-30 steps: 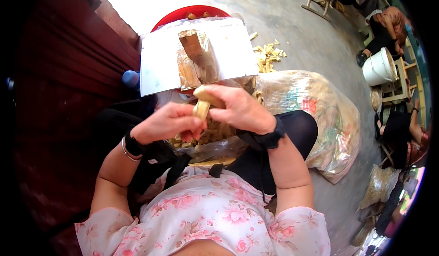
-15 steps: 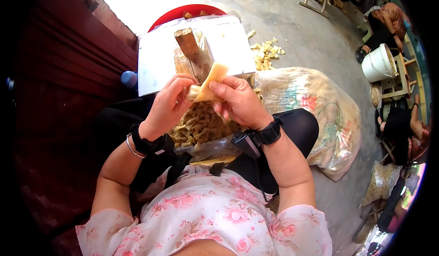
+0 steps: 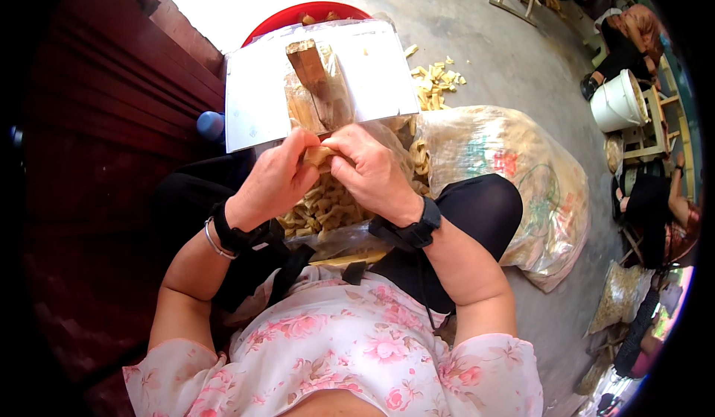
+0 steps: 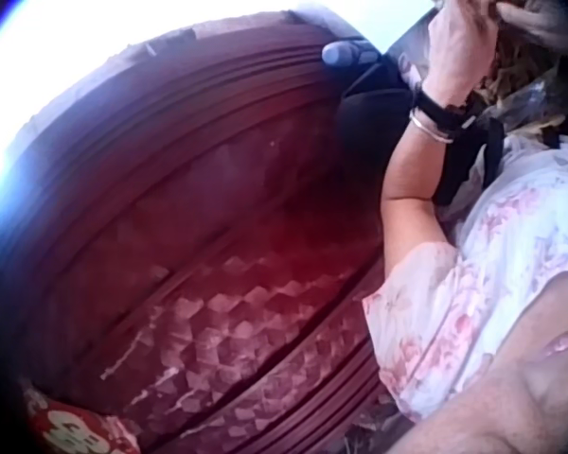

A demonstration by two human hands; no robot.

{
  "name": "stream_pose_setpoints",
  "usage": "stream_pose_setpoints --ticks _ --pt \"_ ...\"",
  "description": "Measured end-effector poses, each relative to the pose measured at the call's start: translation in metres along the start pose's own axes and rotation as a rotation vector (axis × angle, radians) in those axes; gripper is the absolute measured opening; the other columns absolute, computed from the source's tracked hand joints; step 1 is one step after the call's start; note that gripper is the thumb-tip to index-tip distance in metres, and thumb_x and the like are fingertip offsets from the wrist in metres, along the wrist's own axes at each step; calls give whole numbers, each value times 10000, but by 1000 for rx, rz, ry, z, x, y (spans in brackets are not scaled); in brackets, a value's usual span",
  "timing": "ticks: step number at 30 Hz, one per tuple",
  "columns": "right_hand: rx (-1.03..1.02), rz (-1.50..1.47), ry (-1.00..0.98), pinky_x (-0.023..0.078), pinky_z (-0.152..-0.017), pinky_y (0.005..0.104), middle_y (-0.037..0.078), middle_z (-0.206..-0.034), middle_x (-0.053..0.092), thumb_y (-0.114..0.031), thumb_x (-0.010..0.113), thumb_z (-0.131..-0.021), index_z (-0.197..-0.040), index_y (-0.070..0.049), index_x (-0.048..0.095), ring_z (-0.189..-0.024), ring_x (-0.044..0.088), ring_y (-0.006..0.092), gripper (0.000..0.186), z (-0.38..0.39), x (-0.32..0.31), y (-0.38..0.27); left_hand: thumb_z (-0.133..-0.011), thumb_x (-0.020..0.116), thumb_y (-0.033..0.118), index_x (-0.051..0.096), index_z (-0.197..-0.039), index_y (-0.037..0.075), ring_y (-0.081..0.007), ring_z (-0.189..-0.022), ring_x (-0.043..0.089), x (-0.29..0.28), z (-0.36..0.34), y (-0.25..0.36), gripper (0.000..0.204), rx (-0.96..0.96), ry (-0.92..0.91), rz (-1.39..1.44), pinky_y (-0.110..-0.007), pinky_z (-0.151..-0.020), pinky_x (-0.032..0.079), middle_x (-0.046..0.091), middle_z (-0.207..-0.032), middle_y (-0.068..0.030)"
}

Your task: The person processes long, flat strips of food by hand, repeatedly pulling, folding, and stacking them into a pile while sitting on the floor in a shared workspace.

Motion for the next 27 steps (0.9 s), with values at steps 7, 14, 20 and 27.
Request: stream_pose_setpoints --ticks 7,14,20,27 --pt "622 -1067 -328 555 -664 237 48 -1141 581 -77 490 -929 -1186 -8 561 -930 592 120 276 -6 -16 -4 -826 611 57 524 -819 34 -308 -709 602 -13 -3 -1 90 163 115 -109 -372 -610 486 567 -773 -134" --pt "612 -472 -133 450 -551 185 -5 -785 596 -241 571 -943 -1038 -32 586 -649 548 47 230 -12 -27 -2 -870 619 124 547 -791 12 -291 -592 543 -9 3 -2 155 161 49 -82 -344 -545 452 534 -684 -128" --pt "377 -234 204 365 -583 162 -61 -696 535 -202 588 -944 -938 -25 608 -631 434 2 179 -10 -29 6 -991 487 231 582 -943 24 -114 -675 545 -6 8 -5 233 -141 -115 497 -229 -619 443 602 -817 -42" --pt "254 132 100 480 -579 286 112 -702 626 -171 590 -926 -967 -42 610 -635 619 160 137 -5 -4 -10 -977 516 197 479 -1000 74 -129 -745 613 5 3 2 130 -531 -368 1272 -251 -648 495 600 -880 -67"
Point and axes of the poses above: each hand's wrist, its own z-axis away from the middle knuckle, its own x-axis out of the palm, y = z × x, the point moved 1 cm from there along -z, towards the middle knuckle
